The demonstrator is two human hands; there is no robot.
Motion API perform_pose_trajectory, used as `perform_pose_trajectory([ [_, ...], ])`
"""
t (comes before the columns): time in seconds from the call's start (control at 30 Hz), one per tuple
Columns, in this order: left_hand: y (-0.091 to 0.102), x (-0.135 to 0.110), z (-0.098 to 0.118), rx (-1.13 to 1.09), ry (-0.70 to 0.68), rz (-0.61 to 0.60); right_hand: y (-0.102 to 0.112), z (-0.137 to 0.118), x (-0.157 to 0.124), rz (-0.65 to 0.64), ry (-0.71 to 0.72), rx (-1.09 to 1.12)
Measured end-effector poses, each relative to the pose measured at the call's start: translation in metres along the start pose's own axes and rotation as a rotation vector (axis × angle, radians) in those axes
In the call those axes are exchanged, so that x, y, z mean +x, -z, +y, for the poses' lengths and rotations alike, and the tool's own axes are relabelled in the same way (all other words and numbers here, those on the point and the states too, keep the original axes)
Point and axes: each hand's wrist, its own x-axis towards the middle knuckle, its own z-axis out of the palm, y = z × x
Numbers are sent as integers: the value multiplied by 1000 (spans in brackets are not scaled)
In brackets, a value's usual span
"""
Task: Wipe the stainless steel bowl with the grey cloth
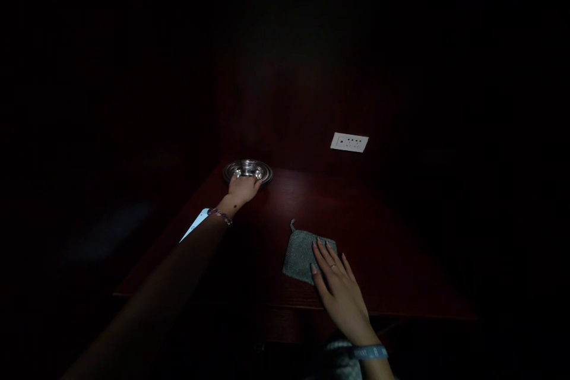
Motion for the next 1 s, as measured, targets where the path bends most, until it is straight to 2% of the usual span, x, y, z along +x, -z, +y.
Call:
perform_pose_trajectory([
  [0.27,14,-2,0,-36,-15,135,2,0,0,-18,-3,-10],
  [0.5,31,-8,3,-74,-56,315,1,0,0,-3,5,-7],
  [0.63,39,-23,25,-113,-194,430,2,-1,0,-7,-5,-7],
  [0.7,42,-33,40,-134,-247,434,3,-2,1,-16,-12,-10],
  [0.87,40,-61,78,-137,-395,375,4,-4,-1,-12,-22,-27],
  [1.0,30,-82,99,-109,-476,274,3,-4,-2,4,-24,-42],
])
